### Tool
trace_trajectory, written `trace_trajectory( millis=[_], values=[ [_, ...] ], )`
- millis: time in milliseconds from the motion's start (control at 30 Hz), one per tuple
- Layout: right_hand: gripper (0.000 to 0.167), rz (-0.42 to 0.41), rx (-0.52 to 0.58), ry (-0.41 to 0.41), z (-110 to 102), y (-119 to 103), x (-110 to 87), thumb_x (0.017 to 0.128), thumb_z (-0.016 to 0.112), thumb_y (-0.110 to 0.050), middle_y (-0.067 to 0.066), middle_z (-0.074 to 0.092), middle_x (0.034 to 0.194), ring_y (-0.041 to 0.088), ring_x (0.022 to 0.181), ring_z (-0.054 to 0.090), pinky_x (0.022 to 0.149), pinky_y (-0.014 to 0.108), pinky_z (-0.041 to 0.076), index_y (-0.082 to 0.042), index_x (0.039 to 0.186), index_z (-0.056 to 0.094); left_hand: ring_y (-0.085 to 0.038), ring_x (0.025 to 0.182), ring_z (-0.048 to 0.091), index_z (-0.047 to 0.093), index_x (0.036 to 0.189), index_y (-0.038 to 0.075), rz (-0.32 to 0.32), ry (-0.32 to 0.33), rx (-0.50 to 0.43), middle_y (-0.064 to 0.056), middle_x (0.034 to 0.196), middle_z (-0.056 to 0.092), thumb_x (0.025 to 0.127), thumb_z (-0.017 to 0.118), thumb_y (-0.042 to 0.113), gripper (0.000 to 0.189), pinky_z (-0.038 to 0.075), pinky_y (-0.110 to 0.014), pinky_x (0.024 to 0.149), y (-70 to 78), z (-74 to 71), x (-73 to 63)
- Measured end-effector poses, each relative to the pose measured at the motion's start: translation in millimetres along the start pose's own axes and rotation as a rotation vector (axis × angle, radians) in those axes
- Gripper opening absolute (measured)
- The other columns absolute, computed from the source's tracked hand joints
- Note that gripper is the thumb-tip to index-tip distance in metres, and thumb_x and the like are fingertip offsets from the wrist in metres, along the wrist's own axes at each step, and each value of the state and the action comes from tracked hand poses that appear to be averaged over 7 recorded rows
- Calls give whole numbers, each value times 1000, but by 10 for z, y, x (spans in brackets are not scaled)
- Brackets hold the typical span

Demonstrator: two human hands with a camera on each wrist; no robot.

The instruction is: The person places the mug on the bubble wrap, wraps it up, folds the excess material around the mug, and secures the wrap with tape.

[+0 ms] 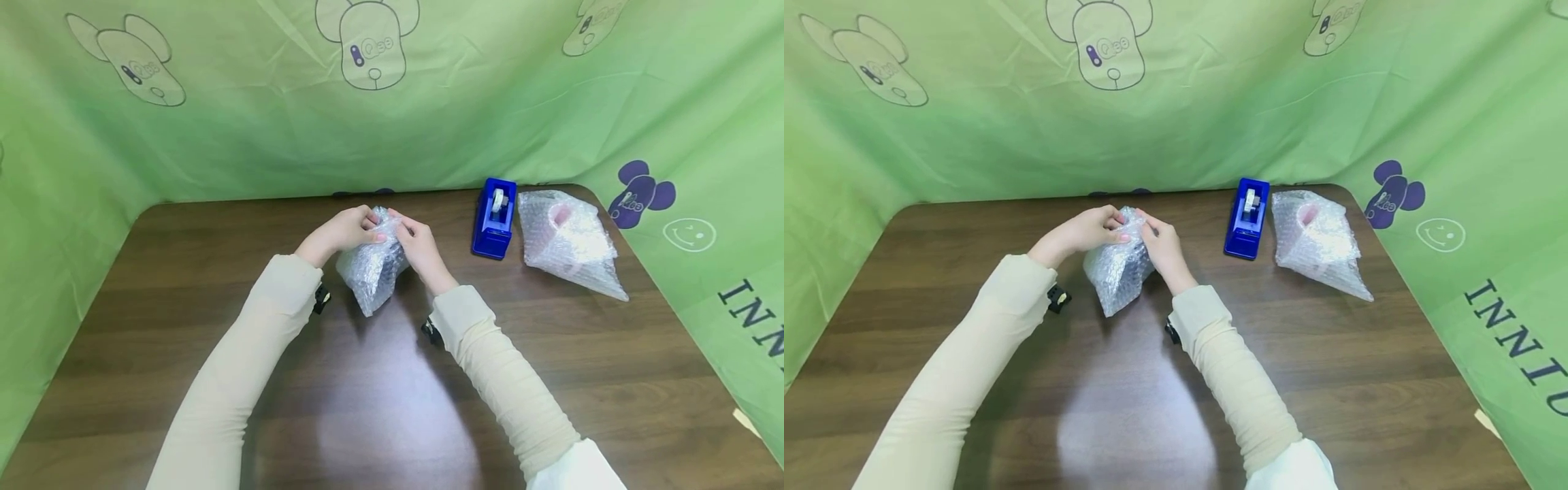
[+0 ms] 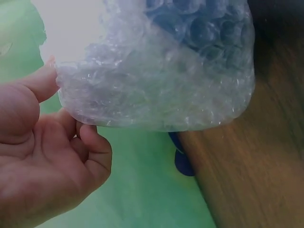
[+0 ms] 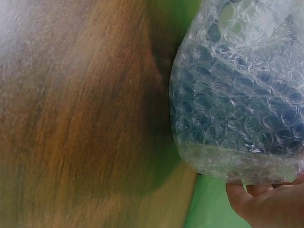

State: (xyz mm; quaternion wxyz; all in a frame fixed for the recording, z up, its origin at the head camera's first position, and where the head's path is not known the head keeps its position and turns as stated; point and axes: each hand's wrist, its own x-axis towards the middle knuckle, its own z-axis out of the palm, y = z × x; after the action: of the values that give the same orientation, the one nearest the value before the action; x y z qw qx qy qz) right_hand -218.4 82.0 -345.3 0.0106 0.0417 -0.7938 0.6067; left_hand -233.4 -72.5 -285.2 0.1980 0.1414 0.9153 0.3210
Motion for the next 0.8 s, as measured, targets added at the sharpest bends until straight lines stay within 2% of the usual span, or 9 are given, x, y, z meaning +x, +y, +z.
trace_trajectory(
  millis=[133,233,500,800],
  values=[
    [38,14,1,2,-13,-14,-3,100,41,-13,7,50,143,19,136,43,114,32,34,-7,135,53,-32,127,48,42,132,-4,18,-31,-47,-23,136,51,97,56,22,46,40,-43,107,2,-7,18],
    [38,14,-5,0,-11,-21,-5,101,41,-14,7,50,143,19,136,43,113,32,34,-7,136,53,-32,127,48,42,131,-4,15,-24,-60,-24,135,51,97,56,21,45,39,-42,108,0,-6,14],
    [37,23,7,10,11,-10,-15,101,42,-16,5,50,143,18,137,42,114,31,33,-9,136,52,-32,123,51,43,129,-6,-9,48,-128,-24,133,54,96,57,20,45,41,-40,106,-1,52,-10],
    [37,13,-2,9,25,-16,-23,102,42,-15,4,50,143,18,139,39,116,29,30,-8,136,52,-30,119,54,48,125,-4,-19,125,-124,-20,128,59,94,61,23,43,43,-39,103,-27,101,-1]
  ],
)
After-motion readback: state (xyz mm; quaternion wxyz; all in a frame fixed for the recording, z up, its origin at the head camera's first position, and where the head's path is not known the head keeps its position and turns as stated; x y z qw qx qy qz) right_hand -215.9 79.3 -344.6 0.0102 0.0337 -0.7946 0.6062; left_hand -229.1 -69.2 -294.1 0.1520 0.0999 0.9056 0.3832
